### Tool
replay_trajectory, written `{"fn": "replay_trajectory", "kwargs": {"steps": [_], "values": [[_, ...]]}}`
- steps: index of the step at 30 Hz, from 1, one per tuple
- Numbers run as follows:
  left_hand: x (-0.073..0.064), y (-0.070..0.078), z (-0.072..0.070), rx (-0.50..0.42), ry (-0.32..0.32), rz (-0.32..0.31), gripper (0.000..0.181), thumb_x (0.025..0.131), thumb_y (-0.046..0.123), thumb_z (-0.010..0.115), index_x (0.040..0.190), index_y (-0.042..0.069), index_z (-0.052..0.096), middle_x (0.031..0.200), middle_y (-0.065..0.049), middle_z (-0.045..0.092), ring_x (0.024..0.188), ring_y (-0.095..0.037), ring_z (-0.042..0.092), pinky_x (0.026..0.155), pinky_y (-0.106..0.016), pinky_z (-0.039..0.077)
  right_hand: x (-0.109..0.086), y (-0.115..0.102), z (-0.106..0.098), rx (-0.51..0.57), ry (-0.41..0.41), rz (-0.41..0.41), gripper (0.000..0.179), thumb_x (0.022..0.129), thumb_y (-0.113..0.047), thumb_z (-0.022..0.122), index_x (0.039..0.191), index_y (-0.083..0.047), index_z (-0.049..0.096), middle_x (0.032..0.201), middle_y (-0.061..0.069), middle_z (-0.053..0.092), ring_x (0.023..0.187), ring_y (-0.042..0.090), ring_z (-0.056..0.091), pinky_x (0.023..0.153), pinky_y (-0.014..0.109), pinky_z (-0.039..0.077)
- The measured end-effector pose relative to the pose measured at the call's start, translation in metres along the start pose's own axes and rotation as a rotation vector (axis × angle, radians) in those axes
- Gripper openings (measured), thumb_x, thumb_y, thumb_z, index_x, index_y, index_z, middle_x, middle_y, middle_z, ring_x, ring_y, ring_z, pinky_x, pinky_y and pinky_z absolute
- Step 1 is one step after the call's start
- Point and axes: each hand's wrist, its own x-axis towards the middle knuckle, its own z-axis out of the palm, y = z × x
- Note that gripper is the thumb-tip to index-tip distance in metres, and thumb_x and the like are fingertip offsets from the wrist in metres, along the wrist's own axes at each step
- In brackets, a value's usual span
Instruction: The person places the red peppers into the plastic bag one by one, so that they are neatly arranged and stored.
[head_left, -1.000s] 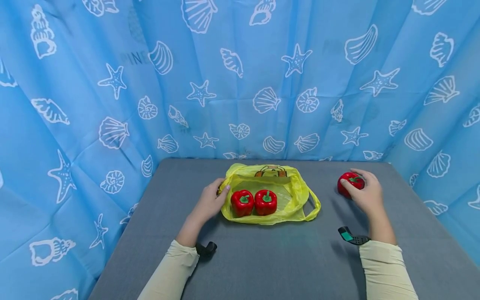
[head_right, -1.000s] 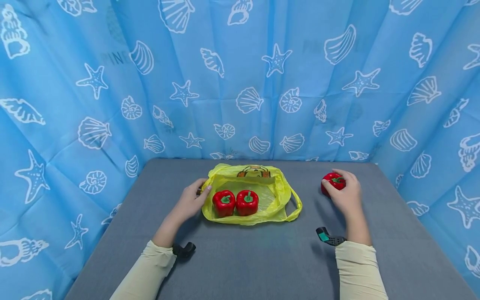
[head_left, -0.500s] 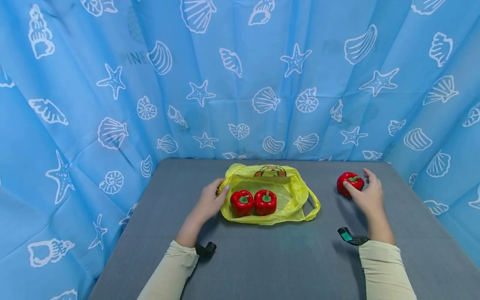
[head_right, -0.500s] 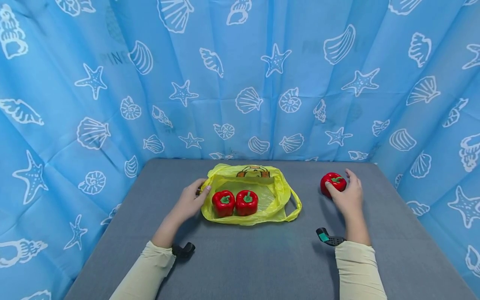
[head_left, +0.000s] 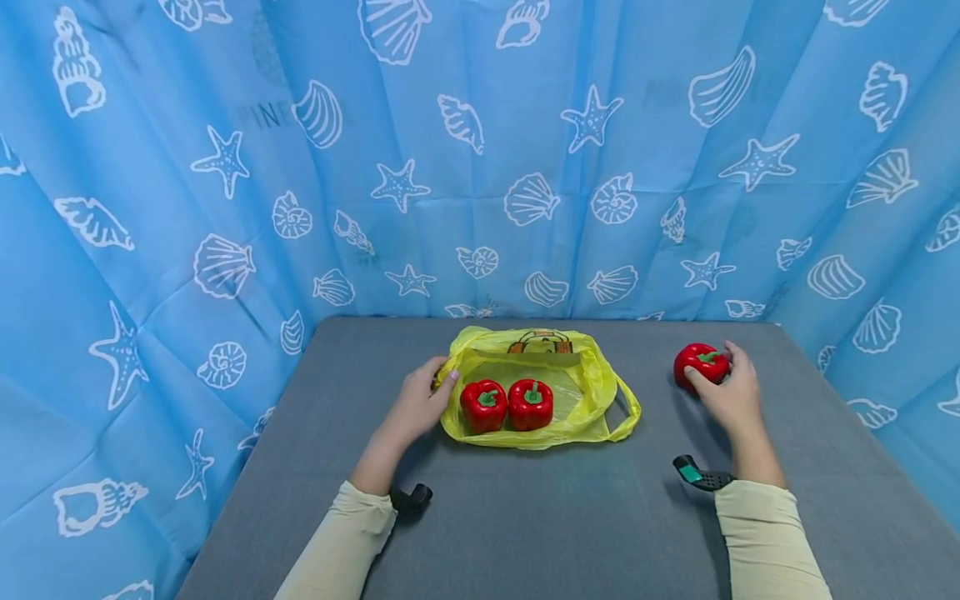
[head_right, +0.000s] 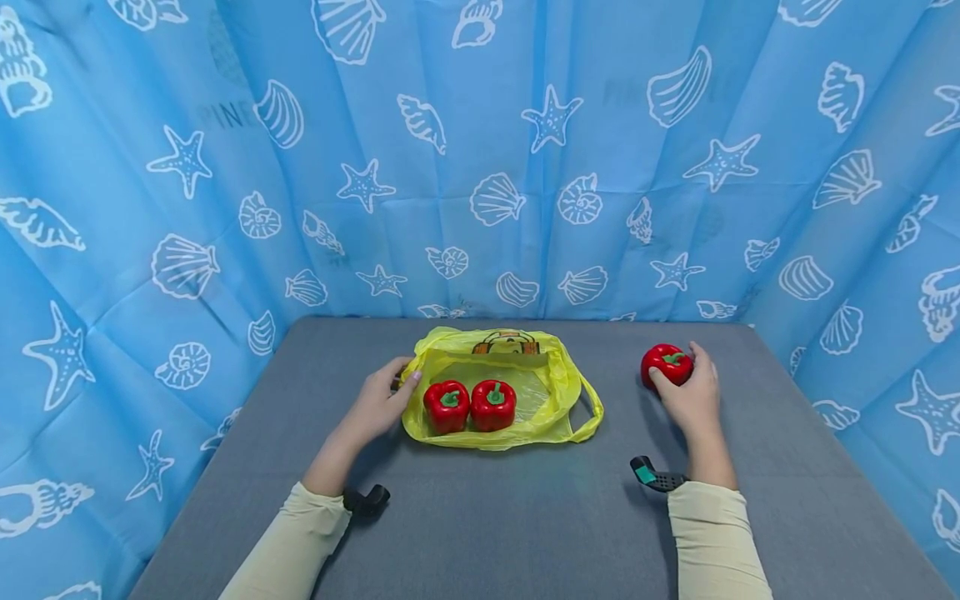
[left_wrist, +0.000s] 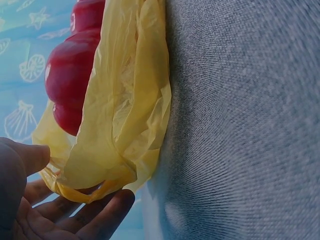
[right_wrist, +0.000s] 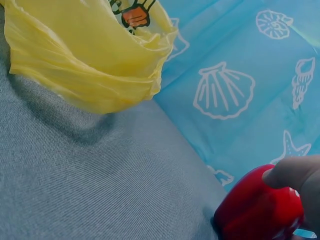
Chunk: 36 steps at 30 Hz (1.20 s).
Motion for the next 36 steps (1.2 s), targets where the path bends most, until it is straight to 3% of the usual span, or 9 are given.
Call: {"fn": "replay_trajectory", "kwargs": {"steps": [18, 27, 36], "values": [[0.0, 0.003, 0.0, -0.017, -0.004, 0.007, 0.041, 0.112, 0.029, 0.056, 0.146, 0.007, 0.059, 0.132, -0.014, 0.069, 0.115, -0.027, 0.067, 0.098, -0.048, 0.058, -0.001, 0.005, 0.0, 0.004, -0.012, 0.014, 0.083, 0.105, -0.028, 0.064, 0.167, 0.002, 0.018, 0.165, 0.037, 0.026, 0.148, 0.057, 0.032, 0.112, 0.073, 0.042], [0.0, 0.0, 0.001, -0.022, -0.003, 0.012, 0.04, 0.112, 0.029, 0.056, 0.145, 0.007, 0.06, 0.131, -0.014, 0.069, 0.114, -0.027, 0.067, 0.097, -0.048, 0.058, -0.002, 0.003, 0.0, 0.016, -0.015, 0.036, 0.084, 0.105, -0.031, 0.064, 0.168, 0.001, 0.019, 0.166, 0.037, 0.026, 0.148, 0.057, 0.033, 0.112, 0.072, 0.043], [0.0, -0.002, 0.0, -0.019, -0.008, 0.019, 0.041, 0.113, 0.031, 0.055, 0.146, 0.006, 0.059, 0.133, -0.014, 0.069, 0.116, -0.027, 0.067, 0.098, -0.049, 0.057, -0.003, -0.006, -0.001, 0.063, -0.002, 0.007, 0.087, 0.104, -0.038, 0.067, 0.168, -0.003, 0.022, 0.168, 0.032, 0.029, 0.147, 0.055, 0.038, 0.111, 0.07, 0.045]]}}
